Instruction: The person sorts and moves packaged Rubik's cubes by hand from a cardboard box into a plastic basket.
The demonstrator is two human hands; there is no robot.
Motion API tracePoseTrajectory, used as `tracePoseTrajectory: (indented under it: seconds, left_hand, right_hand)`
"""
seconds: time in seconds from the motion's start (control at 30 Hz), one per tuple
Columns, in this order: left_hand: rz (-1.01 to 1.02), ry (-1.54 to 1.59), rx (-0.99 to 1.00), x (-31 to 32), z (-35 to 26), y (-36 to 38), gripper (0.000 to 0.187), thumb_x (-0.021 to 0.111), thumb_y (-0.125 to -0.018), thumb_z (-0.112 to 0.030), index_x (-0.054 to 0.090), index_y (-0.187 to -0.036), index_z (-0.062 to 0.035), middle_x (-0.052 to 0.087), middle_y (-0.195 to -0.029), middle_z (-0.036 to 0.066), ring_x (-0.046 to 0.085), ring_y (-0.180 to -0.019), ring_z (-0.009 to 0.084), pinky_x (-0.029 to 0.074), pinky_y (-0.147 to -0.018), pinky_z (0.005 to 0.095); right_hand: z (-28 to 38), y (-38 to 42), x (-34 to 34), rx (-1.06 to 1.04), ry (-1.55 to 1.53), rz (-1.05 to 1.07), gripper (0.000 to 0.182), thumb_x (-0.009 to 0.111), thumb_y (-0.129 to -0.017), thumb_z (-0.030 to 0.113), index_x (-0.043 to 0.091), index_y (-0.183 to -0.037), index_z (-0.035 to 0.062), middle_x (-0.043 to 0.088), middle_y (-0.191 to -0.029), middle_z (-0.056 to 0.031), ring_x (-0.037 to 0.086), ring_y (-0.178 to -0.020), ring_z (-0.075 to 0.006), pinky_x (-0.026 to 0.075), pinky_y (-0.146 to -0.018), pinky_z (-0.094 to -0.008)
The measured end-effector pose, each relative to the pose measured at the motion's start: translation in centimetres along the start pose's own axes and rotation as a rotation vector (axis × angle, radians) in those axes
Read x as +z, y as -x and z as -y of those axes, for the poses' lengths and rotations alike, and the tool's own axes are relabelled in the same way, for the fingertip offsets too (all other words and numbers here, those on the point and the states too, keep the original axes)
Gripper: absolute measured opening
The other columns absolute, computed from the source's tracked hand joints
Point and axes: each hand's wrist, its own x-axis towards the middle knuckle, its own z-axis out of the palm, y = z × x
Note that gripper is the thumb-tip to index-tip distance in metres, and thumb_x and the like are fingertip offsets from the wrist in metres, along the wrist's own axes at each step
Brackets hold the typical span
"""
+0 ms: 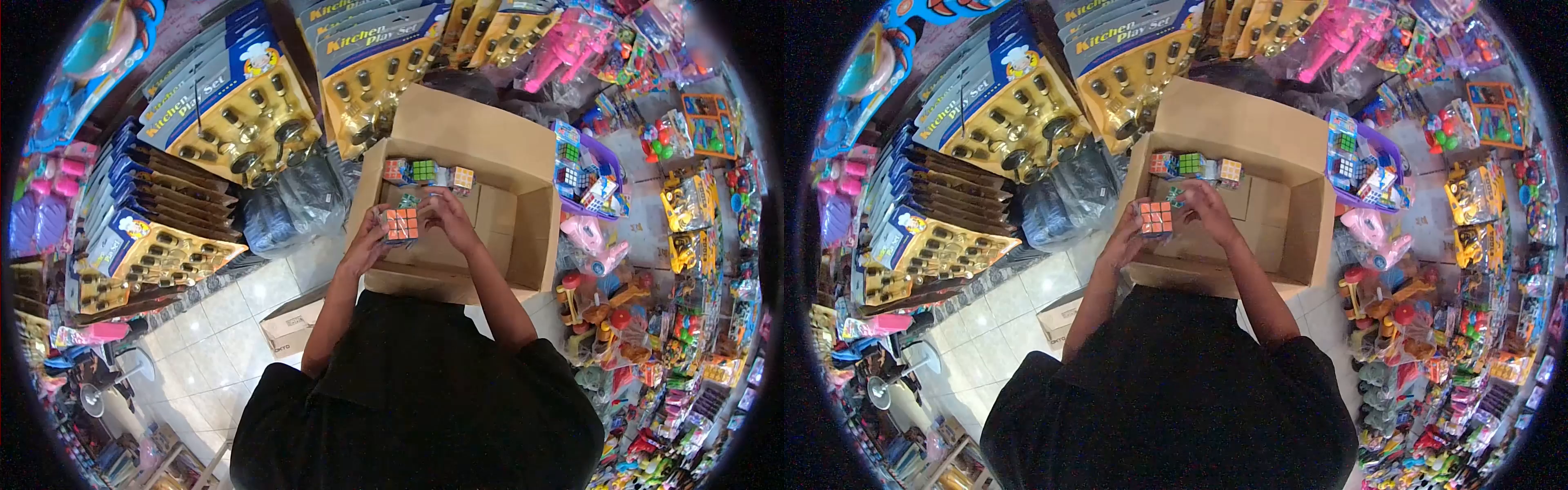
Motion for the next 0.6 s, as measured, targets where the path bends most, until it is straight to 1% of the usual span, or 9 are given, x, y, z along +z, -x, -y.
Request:
tracePoseTrajectory:
  seconds: [0.03,0.13,0.23,0.27,0.37,0.4,0.5,0.6]
  left_hand:
    - [0.019,0.012,0.000,0.0,-0.2,0.4,0.056,0.061,-0.090,-0.025,0.032,-0.137,-0.0117,0.048,-0.123,0.006,0.053,-0.112,0.0186,0.047,-0.092,0.0363]
    - [0.076,0.028,0.011,0.0,-0.7,1.4,0.059,0.062,-0.089,-0.029,0.032,-0.137,-0.0122,0.049,-0.123,0.006,0.053,-0.112,0.0186,0.047,-0.092,0.0366]
    - [0.100,0.013,0.021,-0.2,-1.0,2.3,0.062,0.062,-0.088,-0.032,0.032,-0.138,-0.0126,0.049,-0.124,0.006,0.054,-0.112,0.0191,0.047,-0.091,0.0378]
    - [0.088,0.012,0.016,-0.3,-1.0,2.8,0.063,0.062,-0.088,-0.033,0.031,-0.138,-0.0127,0.049,-0.124,0.007,0.054,-0.112,0.0191,0.047,-0.091,0.0382]
    - [0.067,-0.002,0.022,-0.1,-1.4,4.5,0.066,0.062,-0.088,-0.036,0.029,-0.139,-0.0107,0.049,-0.125,0.007,0.053,-0.112,0.0194,0.047,-0.092,0.0396]
    - [0.064,0.002,0.027,0.1,-1.5,5.0,0.066,0.062,-0.088,-0.036,0.029,-0.139,-0.0100,0.049,-0.125,0.007,0.053,-0.112,0.0195,0.046,-0.092,0.0396]
    - [0.048,0.012,0.036,-0.1,-0.9,5.7,0.067,0.062,-0.088,-0.037,0.030,-0.138,-0.0084,0.048,-0.127,0.007,0.052,-0.114,0.0194,0.046,-0.093,0.0384]
    - [0.050,0.049,-0.004,0.1,-0.3,5.7,0.065,0.062,-0.088,-0.036,0.030,-0.138,-0.0092,0.048,-0.127,0.007,0.051,-0.116,0.0196,0.045,-0.095,0.0381]
  right_hand:
    - [-0.9,-1.0,-0.6,0.047,-0.047,-0.077,0.044,0.066,-0.087,0.018,0.047,-0.124,0.0053,0.052,-0.114,-0.0102,0.061,-0.077,-0.0160,0.051,-0.068,-0.0277]
    - [-9.7,-5.4,-4.0,-0.087,0.776,-0.227,0.069,0.077,-0.075,0.025,0.040,-0.131,0.0076,0.049,-0.121,-0.0179,0.057,-0.101,-0.0345,0.048,-0.087,-0.0407]
    - [-13.2,-5.6,-2.8,-0.114,1.084,-0.316,0.085,0.082,-0.066,0.025,0.034,-0.135,0.0088,0.045,-0.122,-0.0238,0.051,-0.109,-0.0409,0.045,-0.093,-0.0455]
    - [-13.8,-6.1,-2.5,-0.043,1.081,-0.316,0.094,0.084,-0.062,0.024,0.030,-0.137,0.0108,0.041,-0.125,-0.0263,0.048,-0.112,-0.0425,0.044,-0.095,-0.0464]
    - [-16.9,-7.2,-3.5,-0.032,0.944,-0.344,0.091,0.083,-0.062,0.020,0.032,-0.137,0.0120,0.044,-0.123,-0.0265,0.049,-0.110,-0.0423,0.043,-0.095,-0.0459]
    - [-18.6,-7.8,-4.3,-0.115,0.922,-0.400,0.084,0.083,-0.061,0.017,0.038,-0.132,0.0117,0.048,-0.118,-0.0231,0.052,-0.105,-0.0407,0.044,-0.094,-0.0461]
    - [-19.1,-7.9,-5.9,-0.248,0.804,-0.329,0.071,0.081,-0.066,0.016,0.042,-0.125,0.0107,0.053,-0.112,-0.0166,0.056,-0.099,-0.0347,0.048,-0.088,-0.0422]
    - [-15.4,-5.2,-5.2,-0.124,0.456,-0.309,0.052,0.073,-0.077,0.012,0.044,-0.120,0.0148,0.055,-0.110,-0.0091,0.057,-0.098,-0.0272,0.050,-0.082,-0.0364]
